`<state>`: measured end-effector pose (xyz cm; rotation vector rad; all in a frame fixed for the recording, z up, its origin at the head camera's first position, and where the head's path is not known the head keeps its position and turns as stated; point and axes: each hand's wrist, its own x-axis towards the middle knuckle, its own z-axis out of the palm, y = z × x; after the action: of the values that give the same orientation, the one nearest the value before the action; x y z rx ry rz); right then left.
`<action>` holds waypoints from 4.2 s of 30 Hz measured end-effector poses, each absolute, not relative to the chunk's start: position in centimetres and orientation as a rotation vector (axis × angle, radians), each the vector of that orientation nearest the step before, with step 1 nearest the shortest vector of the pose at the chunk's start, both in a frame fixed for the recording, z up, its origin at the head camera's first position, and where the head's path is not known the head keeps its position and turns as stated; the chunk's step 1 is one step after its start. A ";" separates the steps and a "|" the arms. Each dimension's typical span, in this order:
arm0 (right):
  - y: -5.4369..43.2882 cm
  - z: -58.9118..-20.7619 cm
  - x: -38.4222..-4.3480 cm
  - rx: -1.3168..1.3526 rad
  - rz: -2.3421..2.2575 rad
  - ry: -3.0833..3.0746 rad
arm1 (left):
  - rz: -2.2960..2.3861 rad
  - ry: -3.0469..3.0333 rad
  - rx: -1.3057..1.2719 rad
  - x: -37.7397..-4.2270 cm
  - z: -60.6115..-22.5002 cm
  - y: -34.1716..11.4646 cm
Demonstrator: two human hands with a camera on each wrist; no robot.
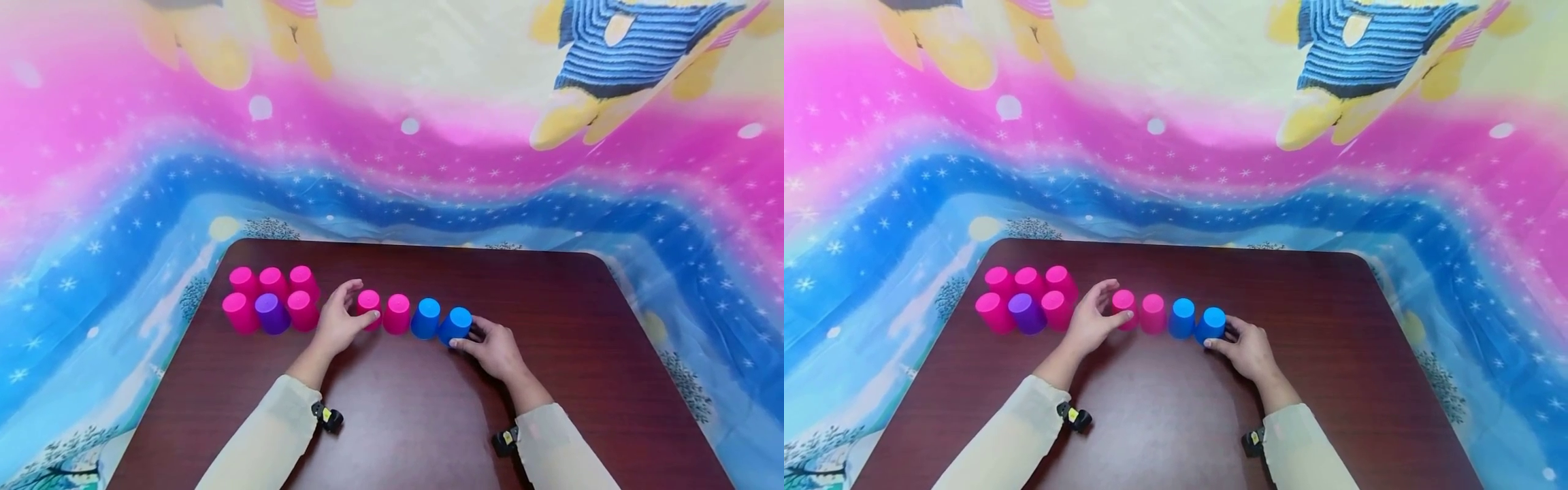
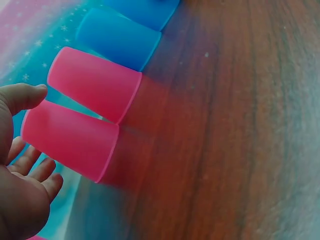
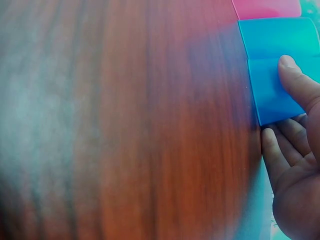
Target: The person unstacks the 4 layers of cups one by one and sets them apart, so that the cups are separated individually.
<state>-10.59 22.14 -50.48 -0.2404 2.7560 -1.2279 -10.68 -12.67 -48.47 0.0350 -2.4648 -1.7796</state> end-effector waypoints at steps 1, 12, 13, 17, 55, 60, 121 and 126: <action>22.1 -50.5 -10.6 -0.236 -1.227 2.758 | -1.776 -2.477 0.057 -10.7 -48.7 -12.6; 21.8 -50.4 -10.6 -0.224 -1.220 2.765 | -1.648 -2.572 0.162 -10.7 -49.9 -12.3; 21.8 -50.4 -10.6 -0.222 -1.220 2.765 | -1.646 -2.572 0.162 -10.7 -49.9 -12.2; 21.9 -50.3 -10.5 -0.216 -1.219 2.760 | -1.643 -2.573 0.167 -10.5 -49.6 -12.2; 22.0 -50.3 -10.8 -0.233 -1.174 2.771 | -1.745 -2.442 0.192 -3.5 -48.5 -19.0; 22.1 -50.5 -10.7 -0.239 -1.159 2.772 | -1.707 -2.440 0.260 -2.8 -48.6 -20.1; 22.1 -50.5 -10.6 -0.273 -1.228 2.765 | -1.633 -2.334 0.200 -4.7 -43.6 -20.7; 22.2 -50.5 -10.7 -0.281 -1.217 2.779 | -1.619 -2.327 0.124 -5.3 -43.1 -19.6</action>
<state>-10.68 22.23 -50.55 -0.2811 2.7791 -1.2167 -5.35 -19.64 -43.08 0.1243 -2.3267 -1.6191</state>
